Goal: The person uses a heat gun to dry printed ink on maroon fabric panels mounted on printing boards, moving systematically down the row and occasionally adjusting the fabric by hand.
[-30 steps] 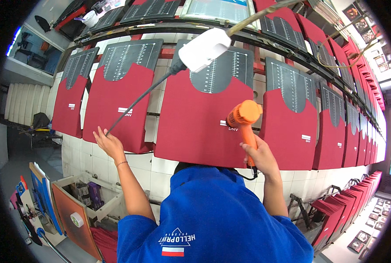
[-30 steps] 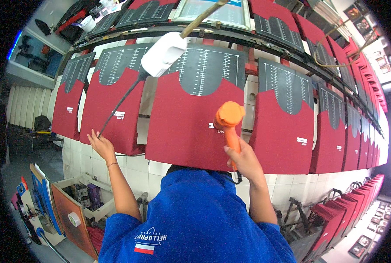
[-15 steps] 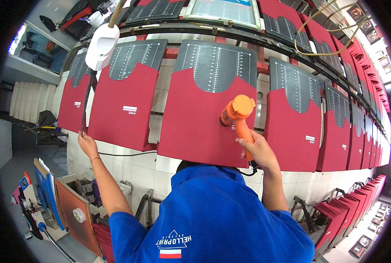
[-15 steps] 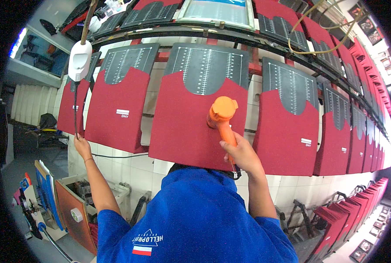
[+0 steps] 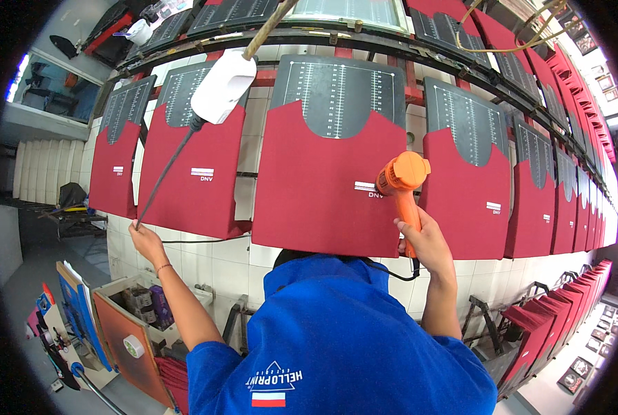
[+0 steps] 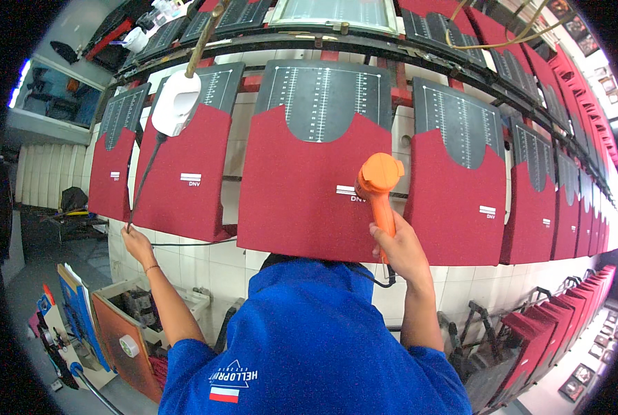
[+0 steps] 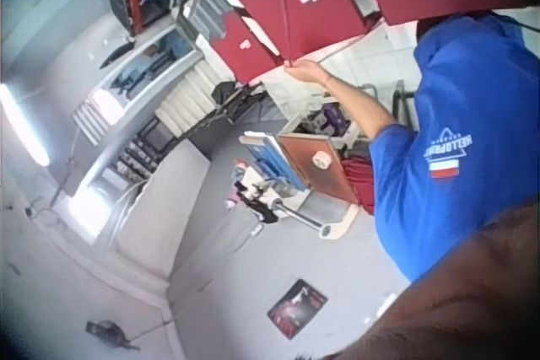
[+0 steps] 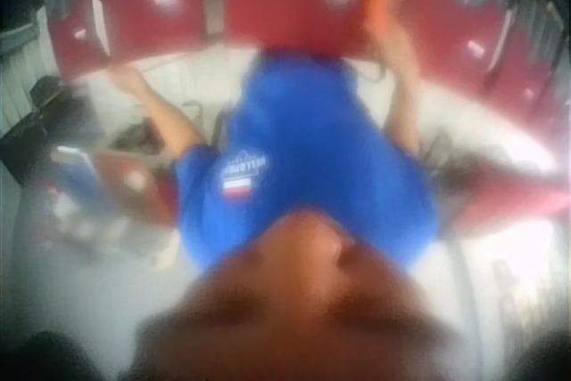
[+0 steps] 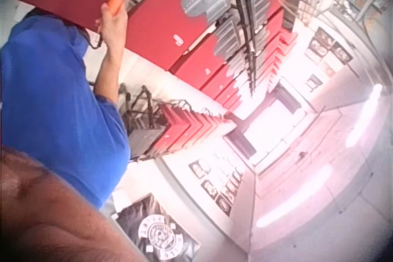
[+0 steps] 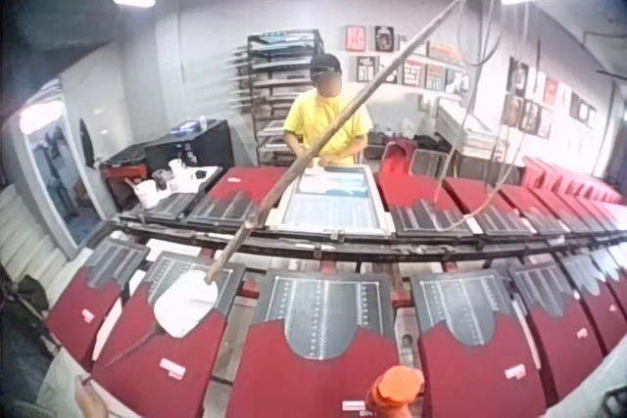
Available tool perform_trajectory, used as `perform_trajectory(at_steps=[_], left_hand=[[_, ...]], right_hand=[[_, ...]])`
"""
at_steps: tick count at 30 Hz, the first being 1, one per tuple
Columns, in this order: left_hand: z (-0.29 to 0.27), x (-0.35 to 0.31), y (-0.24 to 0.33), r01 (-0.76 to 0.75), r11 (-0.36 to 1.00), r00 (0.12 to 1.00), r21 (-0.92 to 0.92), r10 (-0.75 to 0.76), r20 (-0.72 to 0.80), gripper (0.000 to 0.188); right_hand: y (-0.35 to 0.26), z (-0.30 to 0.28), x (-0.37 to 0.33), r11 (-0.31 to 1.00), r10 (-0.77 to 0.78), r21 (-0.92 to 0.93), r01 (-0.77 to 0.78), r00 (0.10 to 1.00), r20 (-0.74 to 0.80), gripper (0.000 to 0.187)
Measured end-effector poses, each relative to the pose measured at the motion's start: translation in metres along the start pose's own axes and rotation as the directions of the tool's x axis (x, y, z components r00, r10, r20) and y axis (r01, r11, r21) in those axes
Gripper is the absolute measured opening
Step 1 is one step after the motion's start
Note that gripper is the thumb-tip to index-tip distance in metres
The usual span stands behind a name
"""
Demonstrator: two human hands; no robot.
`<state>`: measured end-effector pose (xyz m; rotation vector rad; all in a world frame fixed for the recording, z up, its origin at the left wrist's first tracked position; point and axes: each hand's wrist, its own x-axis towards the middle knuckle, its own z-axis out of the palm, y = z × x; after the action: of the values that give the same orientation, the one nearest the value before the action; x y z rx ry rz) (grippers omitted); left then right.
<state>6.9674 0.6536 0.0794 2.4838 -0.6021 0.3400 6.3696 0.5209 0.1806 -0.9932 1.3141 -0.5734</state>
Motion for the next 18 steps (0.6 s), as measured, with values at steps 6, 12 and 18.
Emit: perform_trajectory(at_steps=[6, 12, 18], left_hand=[[-0.040, 0.037, -0.001, -0.041, 0.997, 0.991, 0.071, 0.049, -0.122, 0.040], [-0.070, 0.110, -0.026, -0.158, 0.987, 0.971, -0.024, 0.151, -0.187, 0.036], [-0.130, 0.185, -0.035, -0.143, 0.943, 0.856, -0.299, 0.270, 0.441, 0.030]], right_hand=[[0.003, 0.008, -0.012, 0.998, 0.061, -0.008, -0.062, 0.993, -0.102, 0.032], [0.004, 0.053, -0.007, 0.996, 0.054, 0.076, -0.038, 0.974, -0.219, 0.035], [-0.016, 0.199, 0.026, 0.990, 0.021, 0.140, -0.012, 0.998, -0.063, 0.043]])
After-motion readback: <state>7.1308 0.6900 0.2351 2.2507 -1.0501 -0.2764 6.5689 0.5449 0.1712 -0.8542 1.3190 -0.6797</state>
